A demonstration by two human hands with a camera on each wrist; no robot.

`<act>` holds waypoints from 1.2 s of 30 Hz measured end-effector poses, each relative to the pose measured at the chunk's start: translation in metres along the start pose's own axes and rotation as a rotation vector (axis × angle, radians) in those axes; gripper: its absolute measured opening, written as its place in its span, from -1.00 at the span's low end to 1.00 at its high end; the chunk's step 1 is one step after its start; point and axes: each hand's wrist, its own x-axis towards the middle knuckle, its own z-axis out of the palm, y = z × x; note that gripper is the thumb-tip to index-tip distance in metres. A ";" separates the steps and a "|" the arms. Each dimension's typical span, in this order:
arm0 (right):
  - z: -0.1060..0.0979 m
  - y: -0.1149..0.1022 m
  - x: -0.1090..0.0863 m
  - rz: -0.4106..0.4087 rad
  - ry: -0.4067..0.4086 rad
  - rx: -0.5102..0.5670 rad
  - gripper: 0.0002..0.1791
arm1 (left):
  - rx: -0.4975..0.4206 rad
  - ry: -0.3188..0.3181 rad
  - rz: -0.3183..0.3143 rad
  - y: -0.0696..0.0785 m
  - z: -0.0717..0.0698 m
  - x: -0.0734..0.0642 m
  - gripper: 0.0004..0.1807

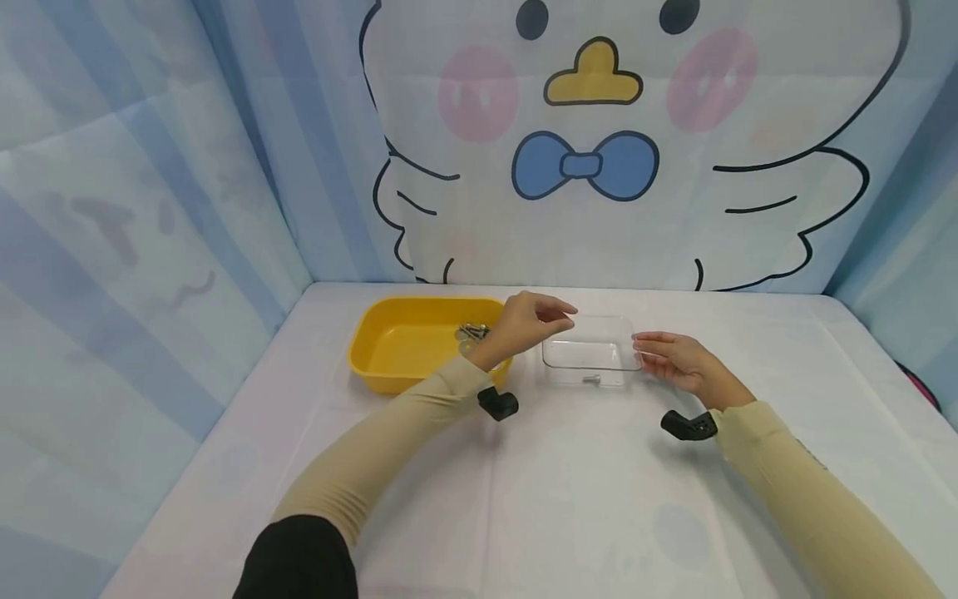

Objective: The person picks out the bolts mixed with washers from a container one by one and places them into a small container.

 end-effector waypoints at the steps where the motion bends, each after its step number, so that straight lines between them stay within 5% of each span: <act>1: 0.000 0.000 0.000 -0.001 -0.003 0.005 -0.78 | 0.006 -0.001 0.009 0.000 -0.002 0.000 -0.73; 20: 0.000 -0.002 -0.002 0.008 -0.003 0.000 -0.88 | 0.096 -0.054 -0.023 0.006 -0.049 -0.004 -0.72; 26: 0.001 -0.002 -0.002 0.006 0.000 -0.017 -0.88 | 0.145 -0.074 -0.042 -0.005 -0.065 -0.002 -0.71; 36: 0.000 -0.002 -0.001 0.004 0.013 -0.023 -0.86 | 0.187 -0.199 -0.050 -0.031 -0.082 -0.001 -0.74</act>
